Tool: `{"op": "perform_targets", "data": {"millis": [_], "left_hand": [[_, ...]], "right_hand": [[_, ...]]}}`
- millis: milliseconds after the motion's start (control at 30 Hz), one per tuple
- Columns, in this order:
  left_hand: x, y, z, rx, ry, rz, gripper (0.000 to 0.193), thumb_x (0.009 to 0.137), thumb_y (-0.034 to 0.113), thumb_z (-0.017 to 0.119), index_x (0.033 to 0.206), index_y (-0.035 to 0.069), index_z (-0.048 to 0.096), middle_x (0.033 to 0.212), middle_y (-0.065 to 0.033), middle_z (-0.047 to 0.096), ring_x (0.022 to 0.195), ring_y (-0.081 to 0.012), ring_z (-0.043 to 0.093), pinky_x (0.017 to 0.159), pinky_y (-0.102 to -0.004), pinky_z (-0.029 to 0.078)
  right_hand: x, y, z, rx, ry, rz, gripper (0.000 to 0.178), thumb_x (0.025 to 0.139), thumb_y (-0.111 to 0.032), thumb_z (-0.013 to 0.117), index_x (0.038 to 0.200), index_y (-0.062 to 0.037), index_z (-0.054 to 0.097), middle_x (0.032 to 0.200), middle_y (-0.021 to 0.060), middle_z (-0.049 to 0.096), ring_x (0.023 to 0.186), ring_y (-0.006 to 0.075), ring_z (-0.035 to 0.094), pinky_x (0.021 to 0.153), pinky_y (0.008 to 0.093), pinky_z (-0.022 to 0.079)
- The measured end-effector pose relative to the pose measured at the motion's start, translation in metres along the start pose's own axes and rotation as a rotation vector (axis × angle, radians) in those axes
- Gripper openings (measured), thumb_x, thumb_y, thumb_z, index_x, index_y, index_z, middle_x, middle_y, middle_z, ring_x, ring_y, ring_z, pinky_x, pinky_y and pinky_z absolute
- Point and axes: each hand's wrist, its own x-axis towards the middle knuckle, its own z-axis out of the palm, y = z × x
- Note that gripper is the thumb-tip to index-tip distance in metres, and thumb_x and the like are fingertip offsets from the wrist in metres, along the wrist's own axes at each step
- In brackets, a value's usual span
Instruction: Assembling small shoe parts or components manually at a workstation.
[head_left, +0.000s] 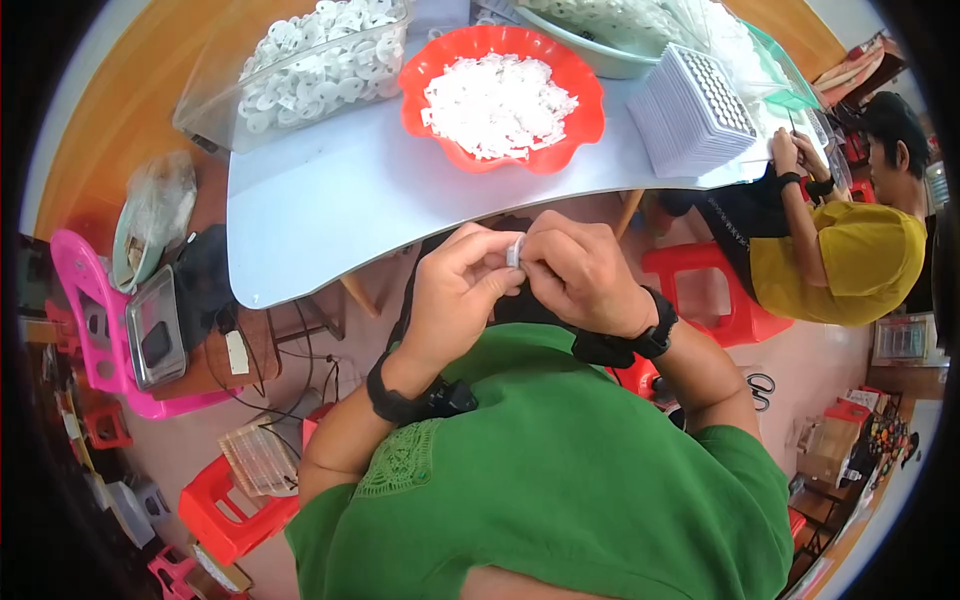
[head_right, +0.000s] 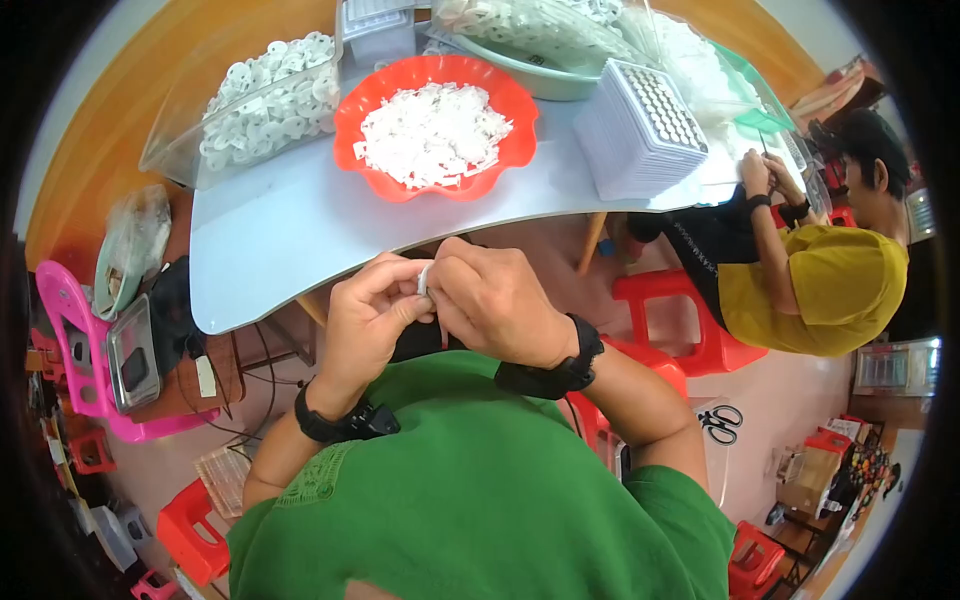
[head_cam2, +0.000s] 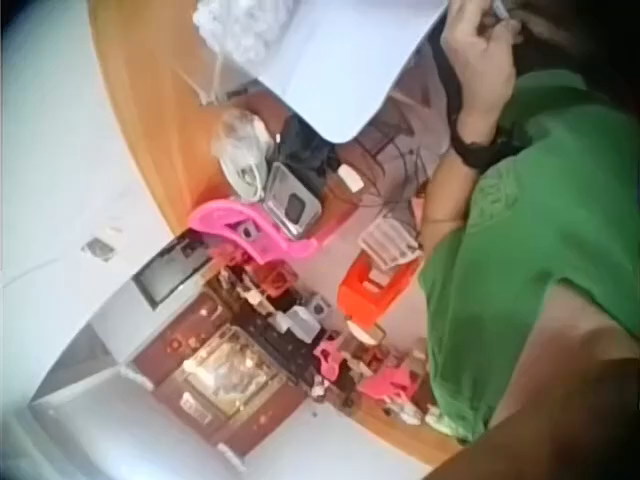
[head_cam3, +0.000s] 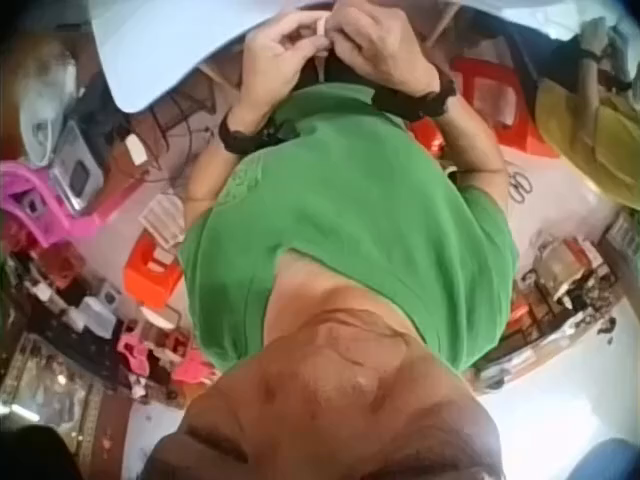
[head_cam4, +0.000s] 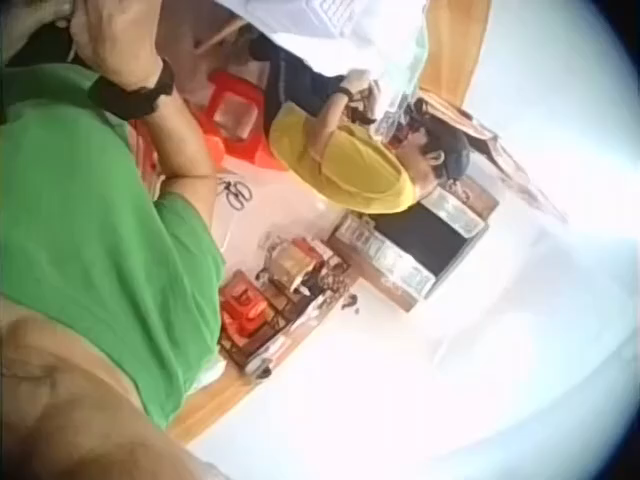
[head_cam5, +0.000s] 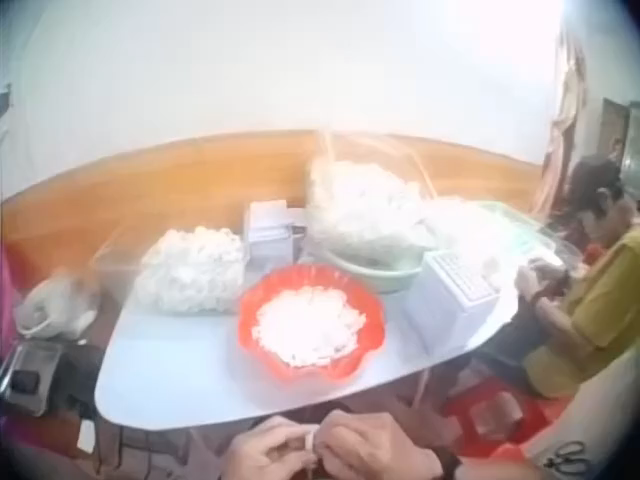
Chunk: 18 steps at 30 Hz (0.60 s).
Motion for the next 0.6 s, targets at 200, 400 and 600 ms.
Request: {"op": "perform_targets", "data": {"millis": [200,400,600], "left_hand": [[0.000,0.007,-0.004,0.010,0.020,-0.059,0.028,0.082,-0.008,0.061,0.110,-0.006,0.061,0.094,-0.0056,0.055,0.077,-0.0112,0.057,0.069,-0.0239,0.051],[0.008,0.012,-0.014,0.152,0.043,0.065,0.028,0.083,-0.006,0.061,0.111,-0.005,0.061,0.093,-0.0045,0.054,0.076,-0.0103,0.056,0.068,-0.0232,0.050],[0.008,0.005,-0.015,0.129,0.075,0.059,0.029,0.077,-0.009,0.064,0.104,-0.002,0.062,0.084,-0.0033,0.053,0.064,-0.0080,0.053,0.058,-0.0226,0.044]], "right_hand": [[0.012,0.002,-0.004,0.064,-0.142,0.024,0.014,0.071,0.000,0.063,0.076,-0.0029,0.050,0.068,0.0089,0.050,0.053,0.0264,0.054,0.046,0.0351,0.043],[0.025,0.005,-0.001,0.156,-0.124,0.107,0.015,0.069,0.007,0.061,0.077,-0.0024,0.052,0.069,0.0081,0.050,0.053,0.0227,0.052,0.047,0.0318,0.039],[0.026,0.006,0.001,0.054,-0.159,0.091,0.015,0.071,0.001,0.062,0.076,-0.0045,0.049,0.067,0.0079,0.049,0.053,0.0274,0.053,0.046,0.0368,0.041]]}}
